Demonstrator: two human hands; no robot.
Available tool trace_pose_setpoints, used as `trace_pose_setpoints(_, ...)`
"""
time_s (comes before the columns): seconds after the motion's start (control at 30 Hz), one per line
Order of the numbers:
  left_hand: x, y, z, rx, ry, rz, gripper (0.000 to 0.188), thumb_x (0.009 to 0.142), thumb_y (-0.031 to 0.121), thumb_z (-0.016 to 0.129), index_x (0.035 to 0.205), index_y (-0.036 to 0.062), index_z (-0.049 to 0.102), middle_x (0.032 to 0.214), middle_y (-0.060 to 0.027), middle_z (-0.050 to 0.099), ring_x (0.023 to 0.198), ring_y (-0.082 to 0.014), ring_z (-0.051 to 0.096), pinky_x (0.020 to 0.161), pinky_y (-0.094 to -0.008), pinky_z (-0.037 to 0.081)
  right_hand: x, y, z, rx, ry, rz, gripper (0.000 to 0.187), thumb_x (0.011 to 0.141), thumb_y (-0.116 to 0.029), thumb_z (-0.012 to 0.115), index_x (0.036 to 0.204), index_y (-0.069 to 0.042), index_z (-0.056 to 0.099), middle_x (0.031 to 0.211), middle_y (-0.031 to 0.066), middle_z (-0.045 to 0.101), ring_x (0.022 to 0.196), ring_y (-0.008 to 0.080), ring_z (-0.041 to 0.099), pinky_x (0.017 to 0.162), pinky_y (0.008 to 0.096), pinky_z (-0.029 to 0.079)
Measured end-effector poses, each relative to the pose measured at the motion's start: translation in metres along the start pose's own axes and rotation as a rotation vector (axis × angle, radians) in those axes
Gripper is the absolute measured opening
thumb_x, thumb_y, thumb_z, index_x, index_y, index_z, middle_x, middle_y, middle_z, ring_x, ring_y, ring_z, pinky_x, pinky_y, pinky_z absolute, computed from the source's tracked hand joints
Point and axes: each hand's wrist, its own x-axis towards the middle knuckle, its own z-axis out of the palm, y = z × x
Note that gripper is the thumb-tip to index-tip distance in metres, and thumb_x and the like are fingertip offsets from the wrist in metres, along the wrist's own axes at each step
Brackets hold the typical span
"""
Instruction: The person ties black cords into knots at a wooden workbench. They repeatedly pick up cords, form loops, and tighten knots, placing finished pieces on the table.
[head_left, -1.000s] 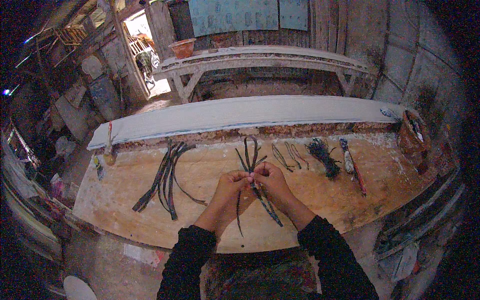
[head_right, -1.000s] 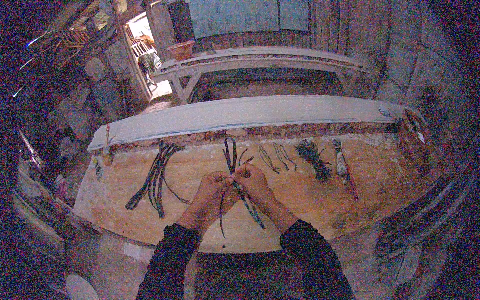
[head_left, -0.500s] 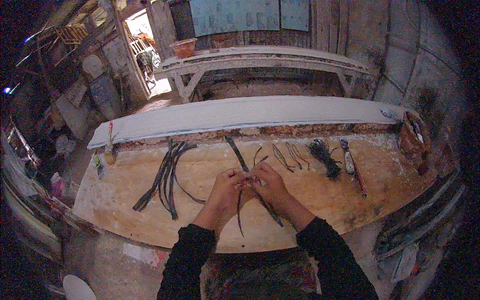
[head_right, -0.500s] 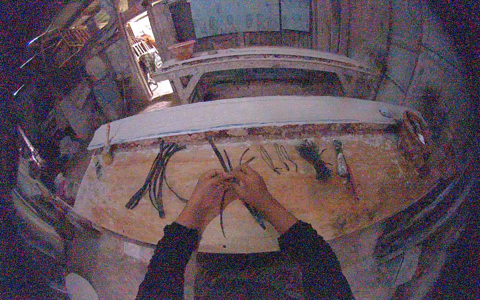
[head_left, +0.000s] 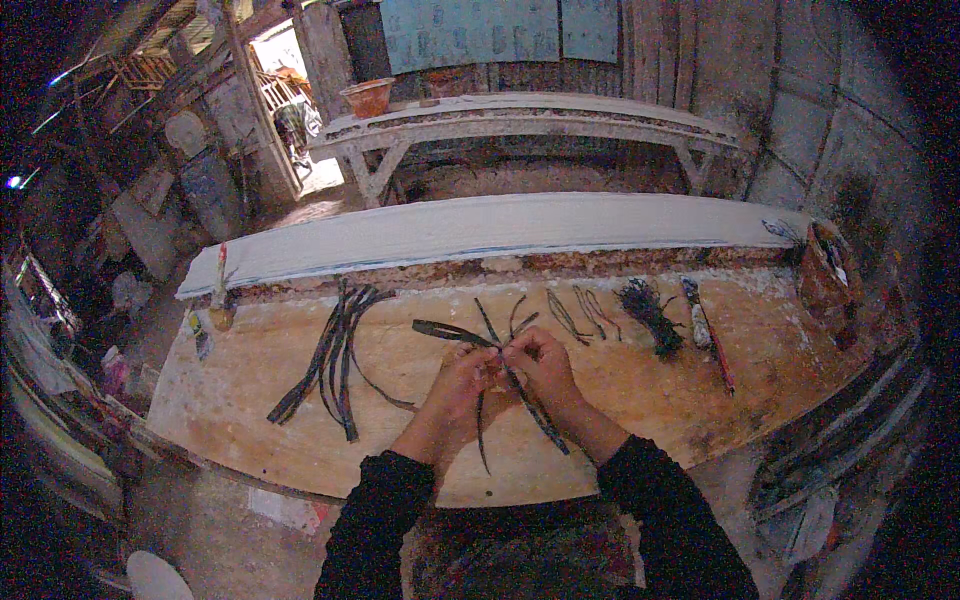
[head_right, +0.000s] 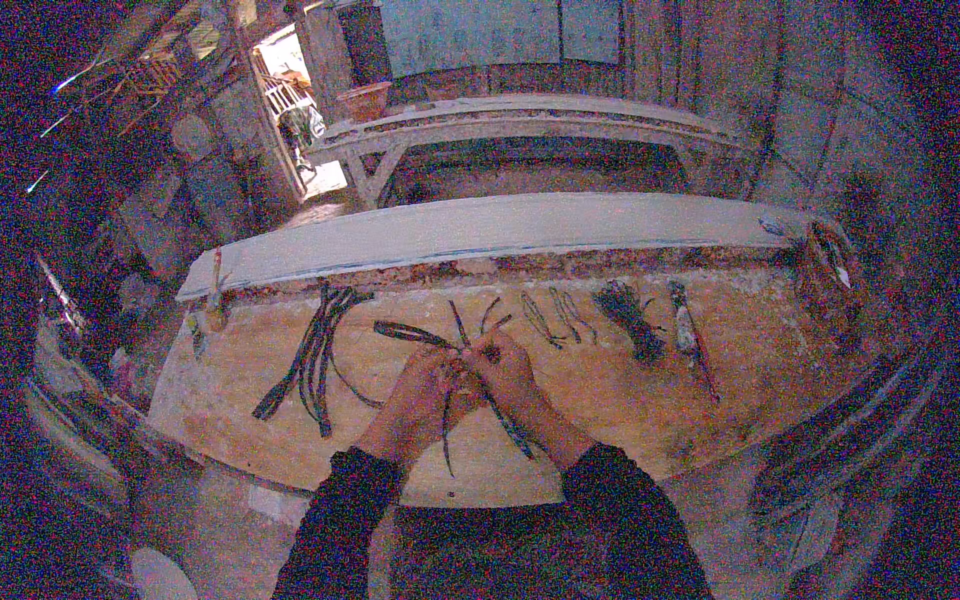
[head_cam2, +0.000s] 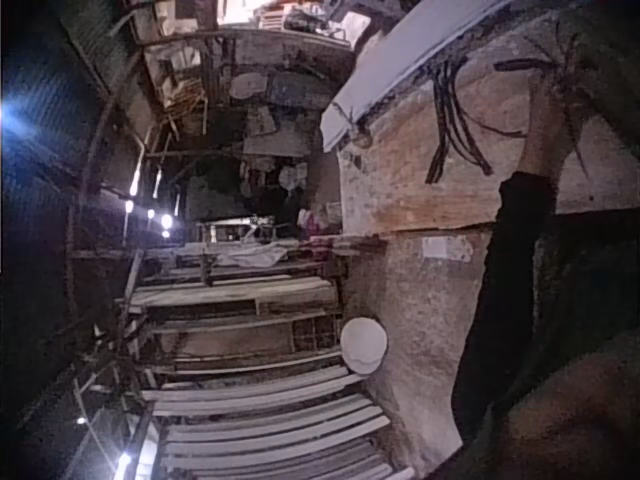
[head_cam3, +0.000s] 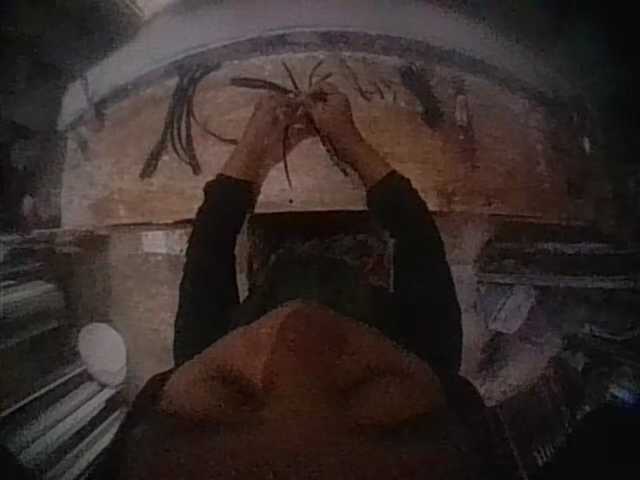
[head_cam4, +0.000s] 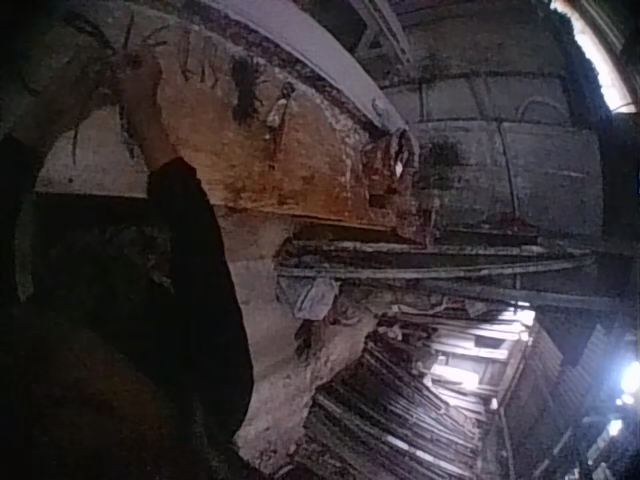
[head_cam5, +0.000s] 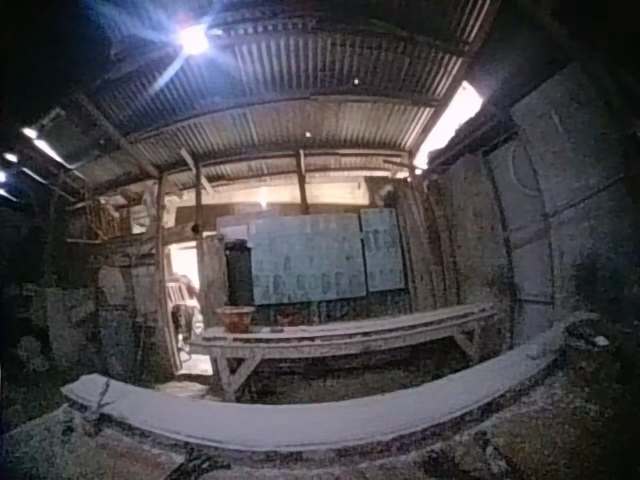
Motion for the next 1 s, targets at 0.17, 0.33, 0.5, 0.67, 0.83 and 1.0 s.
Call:
trace_pose_setpoints(0.17,0.009,-0.013,-0.015,-0.009,-0.018,0.069,0.011,0.084,0.011,0.065,0.091,0.0044,0.059,0.084,-0.0066,0.065,0.074,-0.0173,0.063,0.063,-0.0345,0.055,0.001,-0.005,0.001,0.552,-0.072,0.33,0.008,0.088,-0.004,0.06,0.095,-0.004,0.057,0.085,0.0044,0.062,0.077,0.0122,0.06,0.072,0.0245,0.05)
trace_pose_setpoints(0.33,-0.01,0.005,0.009,-0.033,-0.063,0.046,0.009,0.085,0.01,0.065,0.088,0.0053,0.059,0.083,-0.0057,0.064,0.072,-0.0165,0.063,0.06,-0.031,0.052,-0.002,-0.015,0.0,0.552,-0.035,0.333,0.015,0.089,-0.004,0.06,0.103,0.0,0.06,0.087,0.0036,0.063,0.076,0.0113,0.06,0.07,0.0251,0.052)
trace_pose_setpoints(0.5,0.004,-0.003,0.0,0.048,0.156,0.229,0.01,0.083,0.005,0.065,0.083,0.0082,0.056,0.083,-0.0051,0.062,0.072,-0.0154,0.061,0.062,-0.0296,0.052,-0.002,-0.021,0.003,0.389,-0.074,0.361,0.015,0.088,-0.006,0.064,0.101,0.001,0.064,0.088,0.0035,0.065,0.079,0.0106,0.061,0.07,0.0254,0.051)
trace_pose_setpoints(0.67,0.017,-0.009,-0.016,0.107,0.166,0.264,0.014,0.083,0.003,0.066,0.081,0.0099,0.053,0.085,-0.005,0.063,0.073,-0.0141,0.06,0.063,-0.0278,0.05,0.003,0.001,-0.001,0.126,-0.119,0.258,0.011,0.088,-0.006,0.065,0.097,0.001,0.064,0.092,0.0048,0.067,0.082,0.0115,0.062,0.072,0.0264,0.051)
trace_pose_setpoints(0.83,0.013,-0.003,-0.01,0.107,0.143,0.284,0.017,0.082,0.005,0.068,0.079,0.0103,0.053,0.088,-0.0062,0.066,0.074,-0.0143,0.062,0.064,-0.0266,0.049,0.004,0.01,0.003,0.175,-0.114,0.273,0.006,0.089,-0.006,0.063,0.091,0.0,0.062,0.089,0.0051,0.065,0.078,0.0115,0.061,0.07,0.0254,0.05)
trace_pose_setpoints(1.0,0.023,-0.011,-0.026,0.116,0.103,0.343,0.016,0.082,0.003,0.07,0.082,0.0081,0.055,0.085,-0.0079,0.067,0.075,-0.015,0.064,0.06,-0.0282,0.05,0.003,0.002,0.001,0.418,-0.235,0.41,0.008,0.091,-0.009,0.059,0.094,-0.002,0.061,0.085,0.0046,0.062,0.077,0.0132,0.06,0.07,0.0268,0.05)
